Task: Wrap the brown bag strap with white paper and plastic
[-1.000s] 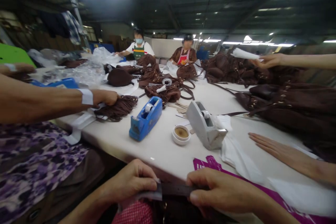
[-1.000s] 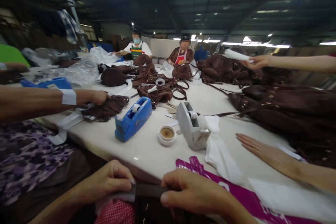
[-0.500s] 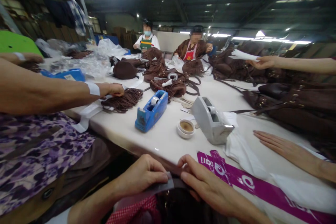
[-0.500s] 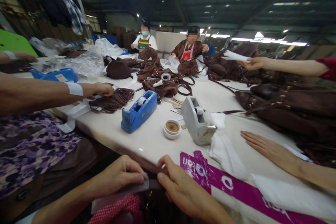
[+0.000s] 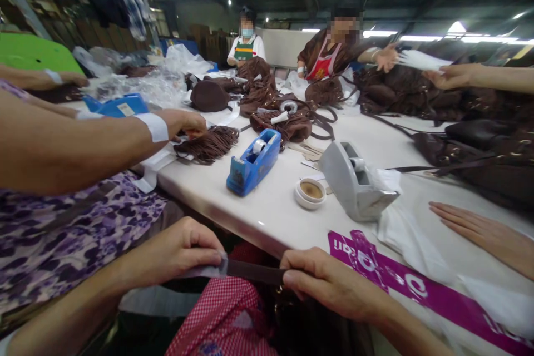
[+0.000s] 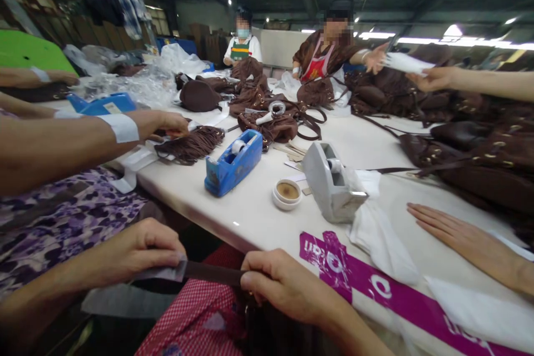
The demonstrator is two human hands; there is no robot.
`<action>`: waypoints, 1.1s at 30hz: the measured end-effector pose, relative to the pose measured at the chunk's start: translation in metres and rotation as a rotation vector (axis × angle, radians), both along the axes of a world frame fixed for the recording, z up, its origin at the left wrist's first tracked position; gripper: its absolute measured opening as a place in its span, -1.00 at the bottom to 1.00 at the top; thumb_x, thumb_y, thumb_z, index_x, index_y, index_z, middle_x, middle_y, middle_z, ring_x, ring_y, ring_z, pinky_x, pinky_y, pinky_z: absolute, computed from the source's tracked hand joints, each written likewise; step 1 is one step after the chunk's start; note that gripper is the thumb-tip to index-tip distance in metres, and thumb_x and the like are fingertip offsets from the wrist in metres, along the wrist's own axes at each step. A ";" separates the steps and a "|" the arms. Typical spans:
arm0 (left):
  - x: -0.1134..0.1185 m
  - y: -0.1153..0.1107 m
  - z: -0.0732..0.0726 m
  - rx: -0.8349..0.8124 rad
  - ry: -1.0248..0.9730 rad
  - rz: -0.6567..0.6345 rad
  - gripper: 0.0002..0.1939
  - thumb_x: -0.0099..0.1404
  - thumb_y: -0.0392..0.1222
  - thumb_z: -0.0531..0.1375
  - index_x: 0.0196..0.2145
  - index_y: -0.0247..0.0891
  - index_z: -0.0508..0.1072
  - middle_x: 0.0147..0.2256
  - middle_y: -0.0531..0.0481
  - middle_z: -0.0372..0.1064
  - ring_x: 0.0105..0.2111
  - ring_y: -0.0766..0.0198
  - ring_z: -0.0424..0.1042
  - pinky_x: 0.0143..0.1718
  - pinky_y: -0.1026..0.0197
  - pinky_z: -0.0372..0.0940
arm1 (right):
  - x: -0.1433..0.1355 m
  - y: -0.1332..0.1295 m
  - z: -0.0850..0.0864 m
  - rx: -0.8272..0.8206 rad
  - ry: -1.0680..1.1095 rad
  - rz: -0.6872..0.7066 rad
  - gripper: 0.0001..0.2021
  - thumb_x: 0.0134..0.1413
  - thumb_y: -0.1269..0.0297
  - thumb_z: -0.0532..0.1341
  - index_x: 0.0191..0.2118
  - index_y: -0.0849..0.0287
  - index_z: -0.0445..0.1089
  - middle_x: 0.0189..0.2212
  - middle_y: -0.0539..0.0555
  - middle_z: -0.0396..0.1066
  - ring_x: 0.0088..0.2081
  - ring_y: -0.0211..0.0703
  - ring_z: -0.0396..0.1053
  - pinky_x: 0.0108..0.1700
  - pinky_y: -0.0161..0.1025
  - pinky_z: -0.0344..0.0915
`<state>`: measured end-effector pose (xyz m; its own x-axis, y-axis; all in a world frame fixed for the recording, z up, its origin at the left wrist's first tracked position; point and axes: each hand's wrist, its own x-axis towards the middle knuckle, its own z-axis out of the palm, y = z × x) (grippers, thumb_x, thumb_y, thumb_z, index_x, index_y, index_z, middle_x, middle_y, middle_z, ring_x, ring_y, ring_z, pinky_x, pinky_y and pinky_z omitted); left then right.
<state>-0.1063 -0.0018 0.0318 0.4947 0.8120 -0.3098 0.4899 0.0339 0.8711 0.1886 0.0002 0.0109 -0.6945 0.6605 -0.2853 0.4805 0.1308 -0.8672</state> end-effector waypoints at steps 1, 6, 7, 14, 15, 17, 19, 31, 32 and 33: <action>-0.002 -0.003 0.003 -0.026 -0.006 0.002 -0.72 0.22 -0.06 0.23 -0.42 -0.30 0.65 -0.54 0.02 0.43 -0.54 0.33 0.23 -0.50 0.35 0.06 | -0.007 0.000 0.006 0.032 -0.012 0.004 -0.77 0.19 0.26 0.09 -0.48 0.17 0.27 -0.58 -0.11 0.20 -0.51 -0.31 0.15 -0.45 -0.37 0.07; 0.017 -0.013 -0.006 -0.065 -0.087 0.036 -0.75 0.22 -0.13 0.20 -0.42 -0.29 0.65 -0.59 0.08 0.37 -0.58 0.39 0.11 -0.53 0.35 0.01 | -0.055 -0.003 0.025 0.231 -0.035 0.025 -0.76 0.20 0.31 0.12 -0.50 0.18 0.29 -0.56 -0.10 0.23 -0.48 -0.32 0.17 -0.42 -0.36 0.05; 0.021 -0.013 -0.010 -0.051 -0.098 0.052 -0.75 0.21 -0.15 0.19 -0.45 -0.30 0.64 -0.61 0.09 0.34 -0.59 0.40 0.08 -0.54 0.35 -0.01 | -0.061 -0.003 0.024 0.245 -0.029 0.027 -0.78 0.20 0.30 0.12 -0.48 0.19 0.30 -0.54 -0.09 0.24 -0.47 -0.32 0.17 -0.41 -0.35 0.04; 0.003 -0.016 -0.018 0.048 -0.104 0.173 -0.76 0.13 -0.10 0.25 -0.44 -0.33 0.64 -0.52 0.00 0.44 -0.52 0.34 0.22 -0.48 0.36 0.08 | -0.024 0.005 -0.013 -0.182 0.063 0.118 -0.72 0.17 0.06 0.15 -0.39 0.19 0.34 -0.51 -0.07 0.32 -0.46 -0.30 0.22 -0.40 -0.37 0.11; 0.000 -0.017 -0.018 0.038 -0.090 0.174 -0.75 0.14 -0.09 0.26 -0.44 -0.34 0.64 -0.53 0.00 0.43 -0.53 0.35 0.21 -0.50 0.36 0.07 | -0.019 0.005 -0.016 -0.197 0.050 0.104 -0.66 0.17 0.00 0.14 -0.43 0.18 0.30 -0.54 -0.08 0.29 -0.49 -0.31 0.20 -0.42 -0.37 0.09; 0.000 -0.018 -0.019 -0.015 -0.074 0.172 -0.73 0.15 -0.07 0.26 -0.43 -0.35 0.64 -0.57 0.03 0.40 -0.57 0.38 0.16 -0.54 0.36 0.02 | -0.017 0.002 -0.015 -0.192 0.019 0.057 -0.64 0.19 -0.03 0.10 -0.46 0.16 0.24 -0.58 -0.10 0.22 -0.54 -0.32 0.13 -0.48 -0.37 0.03; 0.010 -0.019 -0.021 -0.075 -0.085 0.142 -0.72 0.18 -0.08 0.23 -0.40 -0.35 0.64 -0.58 0.05 0.37 -0.58 0.39 0.14 -0.56 0.36 -0.01 | -0.025 -0.003 -0.007 -0.103 -0.016 0.018 -0.69 0.21 0.06 0.10 -0.47 0.16 0.24 -0.58 -0.11 0.18 -0.53 -0.32 0.11 -0.49 -0.37 0.01; 0.002 -0.019 0.009 0.183 0.002 0.080 -0.71 0.22 -0.07 0.23 -0.48 -0.33 0.62 -0.52 0.00 0.43 -0.50 0.30 0.31 -0.45 0.33 0.16 | 0.000 -0.005 -0.034 -0.288 0.234 0.037 -0.56 0.10 -0.14 0.20 -0.43 0.20 0.29 -0.55 -0.07 0.28 -0.49 -0.32 0.16 -0.40 -0.35 0.06; -0.004 -0.021 0.010 0.167 0.017 0.090 -0.70 0.22 -0.06 0.23 -0.48 -0.33 0.62 -0.52 -0.01 0.44 -0.51 0.30 0.31 -0.46 0.33 0.15 | 0.004 -0.008 -0.031 -0.270 0.226 0.003 -0.56 0.11 -0.14 0.18 -0.45 0.19 0.27 -0.58 -0.09 0.24 -0.52 -0.33 0.12 -0.43 -0.36 0.03; -0.008 -0.024 0.009 0.145 0.019 0.100 -0.70 0.23 -0.06 0.23 -0.47 -0.33 0.63 -0.52 -0.01 0.45 -0.51 0.30 0.30 -0.48 0.33 0.14 | 0.006 -0.010 -0.025 -0.245 0.202 -0.031 -0.58 0.13 -0.12 0.16 -0.46 0.18 0.25 -0.60 -0.11 0.20 -0.54 -0.34 0.08 -0.46 -0.36 -0.01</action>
<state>-0.1143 -0.0254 0.0413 0.4046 0.8936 -0.1945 0.5070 -0.0422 0.8609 0.1949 -0.0102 -0.0144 -0.7340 0.6111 -0.2964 0.2954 -0.1057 -0.9495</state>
